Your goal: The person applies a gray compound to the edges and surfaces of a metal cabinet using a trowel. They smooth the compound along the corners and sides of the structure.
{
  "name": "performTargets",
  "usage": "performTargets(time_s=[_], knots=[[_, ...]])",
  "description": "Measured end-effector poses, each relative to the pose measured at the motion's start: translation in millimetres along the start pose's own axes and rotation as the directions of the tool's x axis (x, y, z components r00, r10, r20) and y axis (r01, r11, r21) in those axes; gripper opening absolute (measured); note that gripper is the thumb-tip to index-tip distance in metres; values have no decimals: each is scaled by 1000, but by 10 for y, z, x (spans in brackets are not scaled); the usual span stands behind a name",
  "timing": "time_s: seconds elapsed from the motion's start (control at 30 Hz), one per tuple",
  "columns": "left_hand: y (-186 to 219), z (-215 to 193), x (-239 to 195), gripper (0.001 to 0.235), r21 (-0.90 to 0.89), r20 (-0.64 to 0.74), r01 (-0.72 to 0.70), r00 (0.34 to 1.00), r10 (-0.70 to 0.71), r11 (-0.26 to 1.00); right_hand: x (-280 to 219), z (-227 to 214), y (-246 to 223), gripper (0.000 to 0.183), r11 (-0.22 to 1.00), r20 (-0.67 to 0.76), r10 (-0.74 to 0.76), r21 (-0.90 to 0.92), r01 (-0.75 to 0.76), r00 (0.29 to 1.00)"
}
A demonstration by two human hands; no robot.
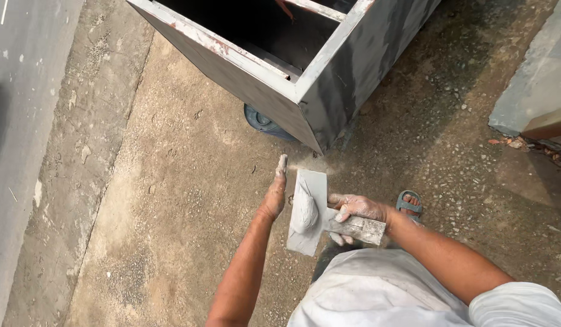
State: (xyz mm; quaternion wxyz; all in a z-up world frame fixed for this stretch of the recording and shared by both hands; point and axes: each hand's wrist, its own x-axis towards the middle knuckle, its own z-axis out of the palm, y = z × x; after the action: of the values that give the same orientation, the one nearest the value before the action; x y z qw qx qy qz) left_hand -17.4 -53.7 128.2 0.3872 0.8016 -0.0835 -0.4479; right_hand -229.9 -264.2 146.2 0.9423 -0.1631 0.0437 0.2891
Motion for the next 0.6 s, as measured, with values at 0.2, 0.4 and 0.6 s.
performTargets(time_s=[0.2,0.4,0.6], knots=[[-1638,-910,-102,90,-33,-137,219,966,-221,975,412,-1025,-380,67,812,-279,-558,10,584,781],[-2630,-1267,-704,95,589,-92,427,879,-468,686,906,-1197,-1541,71,622,-401,-778,-600,503,484],[-2914,-1632,-727,98,673,-63,485,790,-610,558,1808,-692,-686,75,252,-231,-965,-948,195,124]])
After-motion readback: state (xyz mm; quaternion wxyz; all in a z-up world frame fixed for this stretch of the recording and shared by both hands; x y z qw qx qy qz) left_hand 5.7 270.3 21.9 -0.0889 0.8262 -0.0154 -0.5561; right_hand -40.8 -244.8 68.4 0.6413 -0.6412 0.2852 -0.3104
